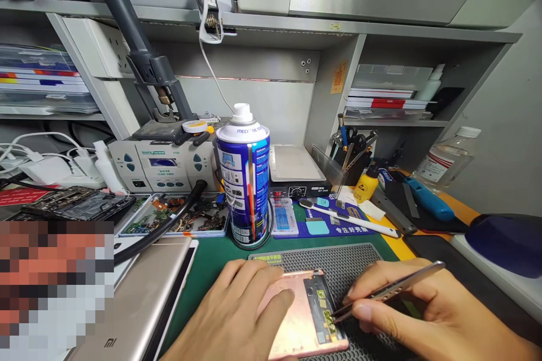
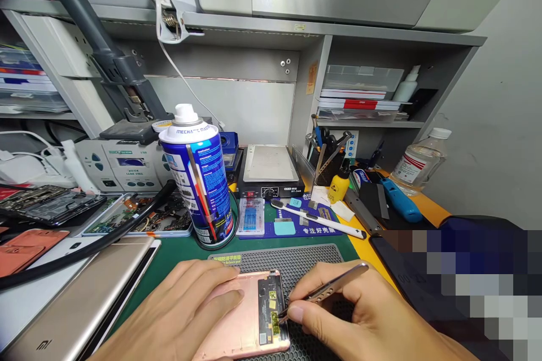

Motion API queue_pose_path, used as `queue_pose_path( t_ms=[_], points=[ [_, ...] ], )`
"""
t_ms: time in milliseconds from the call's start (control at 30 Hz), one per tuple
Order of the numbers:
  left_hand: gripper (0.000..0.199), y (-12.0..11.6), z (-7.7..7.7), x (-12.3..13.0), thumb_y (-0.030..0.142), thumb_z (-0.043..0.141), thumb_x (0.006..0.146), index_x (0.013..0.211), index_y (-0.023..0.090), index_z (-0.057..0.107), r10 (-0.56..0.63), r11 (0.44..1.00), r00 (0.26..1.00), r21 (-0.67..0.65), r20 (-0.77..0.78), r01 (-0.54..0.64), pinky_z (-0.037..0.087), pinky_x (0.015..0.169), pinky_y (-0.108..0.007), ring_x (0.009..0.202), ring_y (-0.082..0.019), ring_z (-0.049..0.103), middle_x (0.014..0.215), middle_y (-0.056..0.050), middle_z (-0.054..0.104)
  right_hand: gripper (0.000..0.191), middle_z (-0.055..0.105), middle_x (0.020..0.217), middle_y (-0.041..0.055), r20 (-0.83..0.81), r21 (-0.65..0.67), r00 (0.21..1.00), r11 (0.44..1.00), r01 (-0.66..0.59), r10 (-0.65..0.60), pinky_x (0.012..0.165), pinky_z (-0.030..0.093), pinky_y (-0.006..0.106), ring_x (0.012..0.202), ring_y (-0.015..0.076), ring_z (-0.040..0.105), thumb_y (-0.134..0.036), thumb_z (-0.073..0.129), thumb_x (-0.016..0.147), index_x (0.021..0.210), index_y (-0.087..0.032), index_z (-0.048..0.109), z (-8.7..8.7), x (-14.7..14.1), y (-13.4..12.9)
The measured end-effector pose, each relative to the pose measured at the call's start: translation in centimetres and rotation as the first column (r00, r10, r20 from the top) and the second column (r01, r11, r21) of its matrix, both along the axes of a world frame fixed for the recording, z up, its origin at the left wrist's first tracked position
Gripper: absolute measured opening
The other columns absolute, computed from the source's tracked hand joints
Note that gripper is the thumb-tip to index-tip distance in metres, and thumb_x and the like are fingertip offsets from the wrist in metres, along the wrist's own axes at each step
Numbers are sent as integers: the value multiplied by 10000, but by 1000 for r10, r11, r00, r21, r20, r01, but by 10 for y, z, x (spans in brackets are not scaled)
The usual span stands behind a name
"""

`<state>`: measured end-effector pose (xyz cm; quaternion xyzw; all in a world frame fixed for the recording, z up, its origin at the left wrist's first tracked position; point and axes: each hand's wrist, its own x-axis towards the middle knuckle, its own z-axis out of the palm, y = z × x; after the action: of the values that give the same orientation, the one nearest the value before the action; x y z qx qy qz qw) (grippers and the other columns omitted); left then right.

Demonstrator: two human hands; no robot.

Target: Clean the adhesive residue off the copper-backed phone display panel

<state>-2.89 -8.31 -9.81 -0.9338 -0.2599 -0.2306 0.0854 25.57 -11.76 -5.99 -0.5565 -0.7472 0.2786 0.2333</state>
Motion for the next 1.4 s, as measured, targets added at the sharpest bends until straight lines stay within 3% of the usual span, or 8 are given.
queue_pose_path(
  t_ms=[300,933,1233,1400],
  points=[
    [412,-3,0,-1,548,560,963,1105,174,656,-10,1000,1000,-26,22,10,563,797,-436,958,-300,646,1103,-118,699,157,798,880,-17,18,90,1000,996,9,-10,759,593,189,842,183,748,-442,692,903,909,-315,786,0,0,-2],
    [423,0,0,-2,575,550,962,1075,182,661,-11,1000,999,4,33,11,546,806,-387,947,-267,635,1071,-104,688,207,794,854,-6,26,57,999,998,38,-39,759,598,199,812,179,748,-476,684,891,886,-301,795,5,-3,-3],
    [458,-2,0,-2,602,517,967,1056,179,669,-8,1000,1000,2,21,8,547,809,-395,951,-277,640,1071,-115,692,254,809,886,43,40,81,997,994,70,-73,780,628,270,851,243,755,-507,703,865,880,-282,820,1,-2,-2],
    [454,-1,0,-1,596,495,981,1058,187,675,0,1000,1000,6,31,0,545,832,-387,965,-268,643,1072,-113,694,244,811,893,38,45,92,996,994,66,-71,768,634,252,854,238,759,-504,712,856,889,-288,821,1,-1,-2]
  ],
)
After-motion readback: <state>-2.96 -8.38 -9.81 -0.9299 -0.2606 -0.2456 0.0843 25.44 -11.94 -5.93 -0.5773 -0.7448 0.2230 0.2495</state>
